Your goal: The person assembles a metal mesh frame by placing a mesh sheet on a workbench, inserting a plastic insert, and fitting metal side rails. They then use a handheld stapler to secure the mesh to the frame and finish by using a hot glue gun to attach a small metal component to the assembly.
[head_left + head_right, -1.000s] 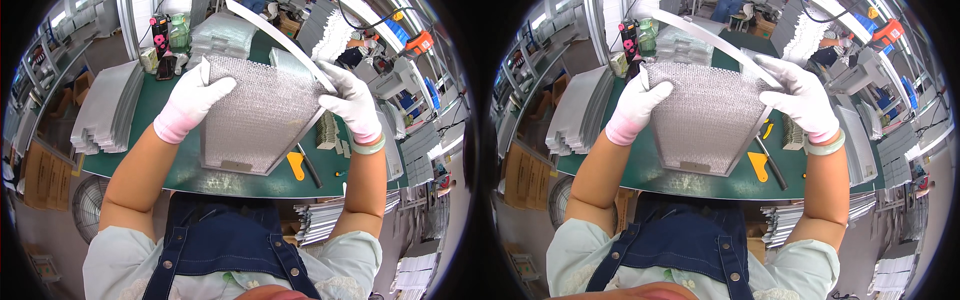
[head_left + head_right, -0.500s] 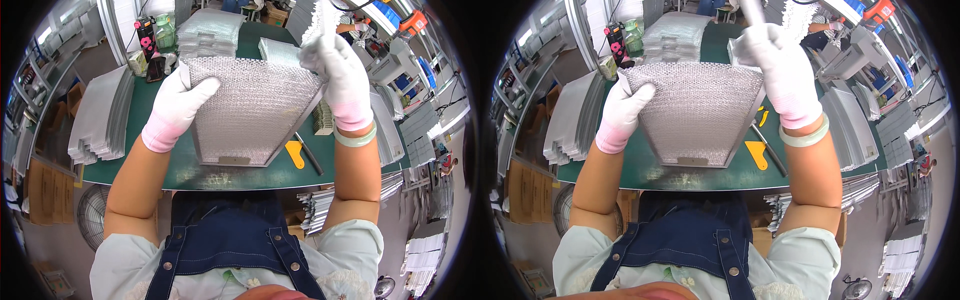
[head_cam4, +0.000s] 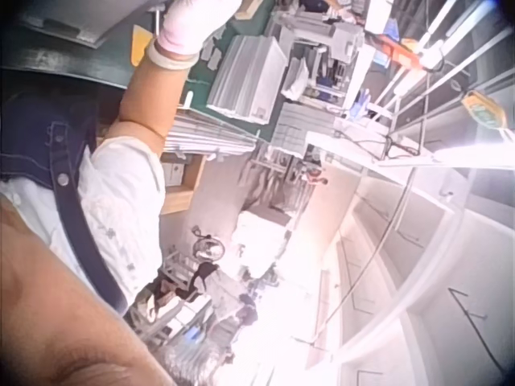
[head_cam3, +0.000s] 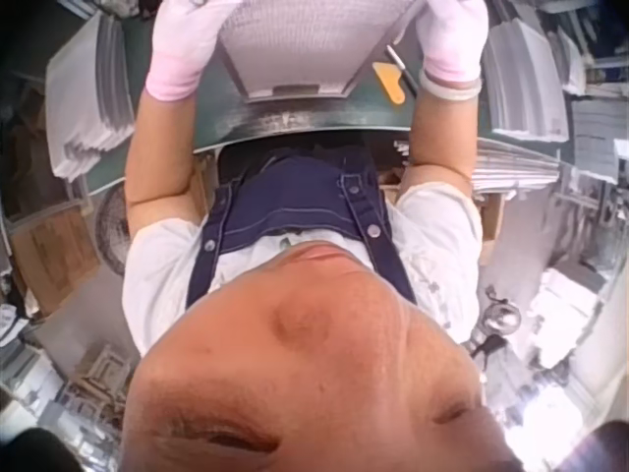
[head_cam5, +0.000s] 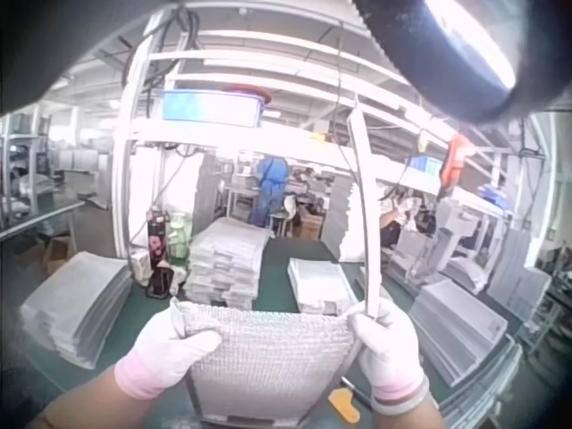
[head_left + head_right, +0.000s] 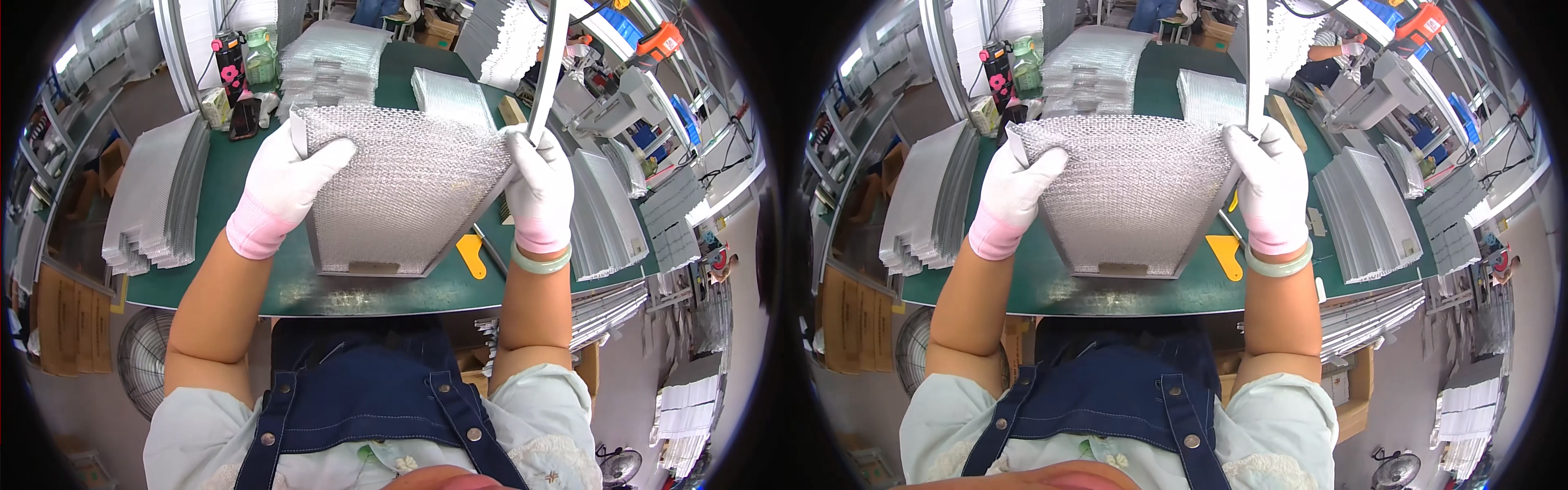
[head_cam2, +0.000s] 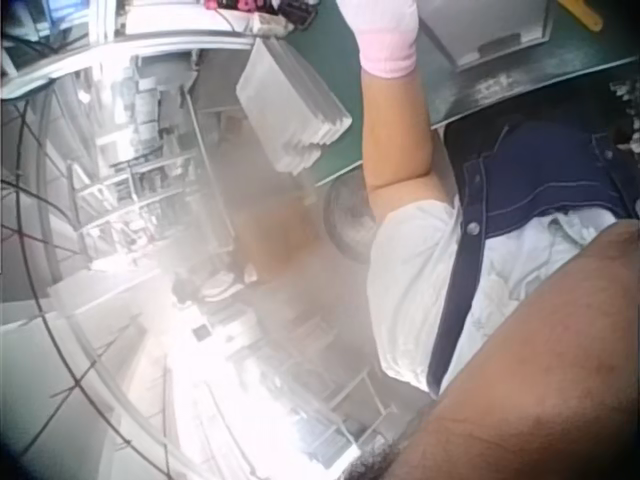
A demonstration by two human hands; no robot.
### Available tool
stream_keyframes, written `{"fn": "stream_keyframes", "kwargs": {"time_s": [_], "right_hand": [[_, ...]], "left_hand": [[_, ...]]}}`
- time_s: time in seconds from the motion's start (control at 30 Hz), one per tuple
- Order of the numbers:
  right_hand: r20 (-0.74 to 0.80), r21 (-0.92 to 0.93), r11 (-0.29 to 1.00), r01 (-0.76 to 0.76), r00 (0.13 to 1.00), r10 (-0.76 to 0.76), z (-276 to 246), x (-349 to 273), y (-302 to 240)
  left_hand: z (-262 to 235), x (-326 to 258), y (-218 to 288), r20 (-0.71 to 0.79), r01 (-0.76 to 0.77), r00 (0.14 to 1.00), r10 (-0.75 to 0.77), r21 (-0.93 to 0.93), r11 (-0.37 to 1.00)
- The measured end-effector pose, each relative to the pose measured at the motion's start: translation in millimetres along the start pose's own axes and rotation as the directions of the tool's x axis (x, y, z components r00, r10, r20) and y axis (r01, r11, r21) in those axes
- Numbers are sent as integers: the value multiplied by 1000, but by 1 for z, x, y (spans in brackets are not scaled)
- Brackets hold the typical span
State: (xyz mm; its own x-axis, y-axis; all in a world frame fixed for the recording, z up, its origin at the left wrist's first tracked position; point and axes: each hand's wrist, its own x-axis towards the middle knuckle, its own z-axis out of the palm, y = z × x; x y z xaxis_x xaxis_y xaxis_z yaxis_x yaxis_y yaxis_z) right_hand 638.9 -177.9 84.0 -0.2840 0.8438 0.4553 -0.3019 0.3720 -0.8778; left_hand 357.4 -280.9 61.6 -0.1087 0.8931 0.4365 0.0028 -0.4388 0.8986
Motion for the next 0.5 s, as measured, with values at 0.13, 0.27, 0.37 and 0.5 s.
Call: {"fn": "stream_keyframes", "kwargs": {"time_s": [0.13,0.27,0.37,0.5], "right_hand": [[53,223,956,-193,981,186,-11,4,1],[78,-48,998,-52,995,55,-6,-7,-12],[140,-192,981,5,990,23,-3,-18,-24],[89,-109,994,-2,996,11,-9,-16,-18]], "left_hand": [[0,-3,1,14,-25,1000,25,6,1000],[-2,-2,2,26,-6,1000,6,18,1000],[-1,-4,-1,-11,-11,1000,11,-1,1000],[2,-3,2,-19,3,1000,-3,-1,1000]]}}
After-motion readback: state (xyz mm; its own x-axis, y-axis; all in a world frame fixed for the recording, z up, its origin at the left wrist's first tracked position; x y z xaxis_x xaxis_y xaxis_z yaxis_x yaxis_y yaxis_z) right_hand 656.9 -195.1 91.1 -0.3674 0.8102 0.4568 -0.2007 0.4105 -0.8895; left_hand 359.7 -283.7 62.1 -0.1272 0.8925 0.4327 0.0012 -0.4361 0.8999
